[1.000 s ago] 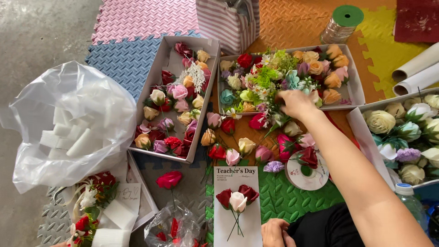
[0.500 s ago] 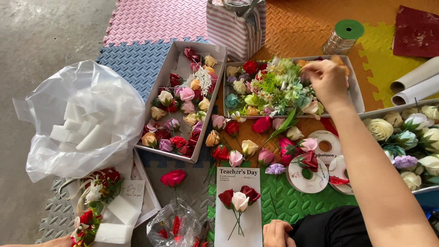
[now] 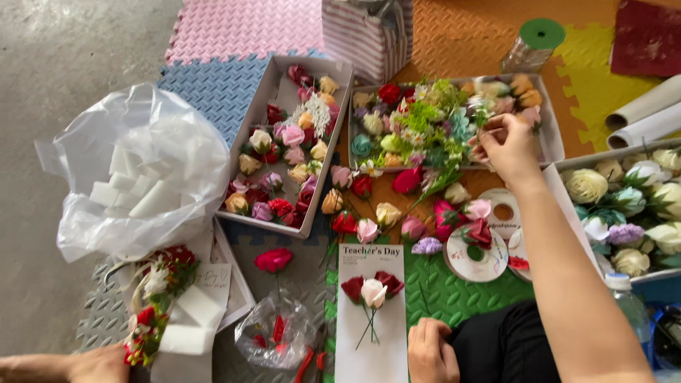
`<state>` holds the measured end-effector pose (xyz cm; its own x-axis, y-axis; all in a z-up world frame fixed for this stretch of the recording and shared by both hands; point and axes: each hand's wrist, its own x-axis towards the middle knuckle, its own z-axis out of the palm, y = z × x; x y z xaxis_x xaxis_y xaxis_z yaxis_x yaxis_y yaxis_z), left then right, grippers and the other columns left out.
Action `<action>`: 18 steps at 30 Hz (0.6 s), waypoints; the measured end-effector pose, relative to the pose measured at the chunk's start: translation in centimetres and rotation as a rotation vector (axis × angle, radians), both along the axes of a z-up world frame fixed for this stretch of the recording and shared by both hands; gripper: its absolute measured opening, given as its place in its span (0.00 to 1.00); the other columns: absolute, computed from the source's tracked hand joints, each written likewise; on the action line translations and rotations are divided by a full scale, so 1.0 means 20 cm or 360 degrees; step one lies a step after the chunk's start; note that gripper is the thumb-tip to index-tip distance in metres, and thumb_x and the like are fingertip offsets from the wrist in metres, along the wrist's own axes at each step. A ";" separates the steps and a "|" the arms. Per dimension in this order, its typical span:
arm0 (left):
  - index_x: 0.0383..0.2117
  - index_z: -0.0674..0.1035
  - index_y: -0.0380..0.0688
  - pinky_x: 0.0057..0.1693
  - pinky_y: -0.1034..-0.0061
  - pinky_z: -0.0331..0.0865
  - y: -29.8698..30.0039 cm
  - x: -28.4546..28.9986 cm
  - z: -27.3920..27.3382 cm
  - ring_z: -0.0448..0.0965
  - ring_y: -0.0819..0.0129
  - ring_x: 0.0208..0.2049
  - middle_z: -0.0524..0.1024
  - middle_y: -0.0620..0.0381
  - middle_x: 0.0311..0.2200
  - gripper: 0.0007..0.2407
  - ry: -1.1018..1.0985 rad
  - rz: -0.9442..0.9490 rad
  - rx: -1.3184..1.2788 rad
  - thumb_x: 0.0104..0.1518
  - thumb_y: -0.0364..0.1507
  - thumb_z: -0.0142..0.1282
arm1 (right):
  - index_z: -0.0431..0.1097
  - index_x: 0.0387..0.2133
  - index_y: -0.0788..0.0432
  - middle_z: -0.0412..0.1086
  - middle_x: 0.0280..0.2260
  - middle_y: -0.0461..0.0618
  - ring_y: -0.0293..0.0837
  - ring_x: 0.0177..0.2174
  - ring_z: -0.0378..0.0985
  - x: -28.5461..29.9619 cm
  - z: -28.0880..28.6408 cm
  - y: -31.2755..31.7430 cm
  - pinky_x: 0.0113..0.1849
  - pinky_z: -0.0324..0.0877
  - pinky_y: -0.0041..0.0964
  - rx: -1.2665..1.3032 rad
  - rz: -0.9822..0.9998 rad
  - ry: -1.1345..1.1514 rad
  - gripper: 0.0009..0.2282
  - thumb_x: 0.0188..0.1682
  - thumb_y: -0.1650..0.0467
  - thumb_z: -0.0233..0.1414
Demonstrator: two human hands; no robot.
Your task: The person arranges artificial flowers into a small bouquet while sitting on the floor. They select red and white roses and greenery from nearby boxes, place them on a card, and use red-handled shears to trim the stems.
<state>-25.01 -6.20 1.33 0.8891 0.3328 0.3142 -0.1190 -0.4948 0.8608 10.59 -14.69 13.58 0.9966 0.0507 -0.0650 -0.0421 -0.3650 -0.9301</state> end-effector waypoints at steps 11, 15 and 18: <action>0.38 0.76 0.41 0.37 0.69 0.68 0.59 0.02 0.13 0.73 0.60 0.25 0.73 0.53 0.28 0.07 -0.0107 0.0292 0.0093 0.57 0.20 0.46 | 0.74 0.42 0.65 0.74 0.29 0.49 0.35 0.27 0.73 -1.09 -0.34 -0.05 0.32 0.70 0.24 0.0571 -0.0100 0.0254 0.07 0.51 0.74 0.58; 0.30 0.81 0.40 0.35 0.62 0.73 0.86 0.01 0.18 0.80 0.44 0.27 0.79 0.45 0.22 0.04 0.0242 0.0270 0.0125 0.53 0.20 0.54 | 0.76 0.41 0.64 0.78 0.36 0.54 0.40 0.32 0.81 -1.35 -0.39 -0.04 0.33 0.78 0.29 0.0616 -0.0174 0.0313 0.06 0.52 0.76 0.60; 0.26 0.85 0.48 0.38 0.61 0.75 0.86 -0.04 0.03 0.83 0.50 0.29 0.82 0.51 0.22 0.03 0.0749 0.0195 0.0141 0.52 0.26 0.59 | 0.77 0.38 0.65 0.78 0.32 0.57 0.42 0.29 0.82 -1.41 -0.41 -0.01 0.31 0.78 0.29 0.0674 -0.0172 0.0262 0.10 0.44 0.77 0.66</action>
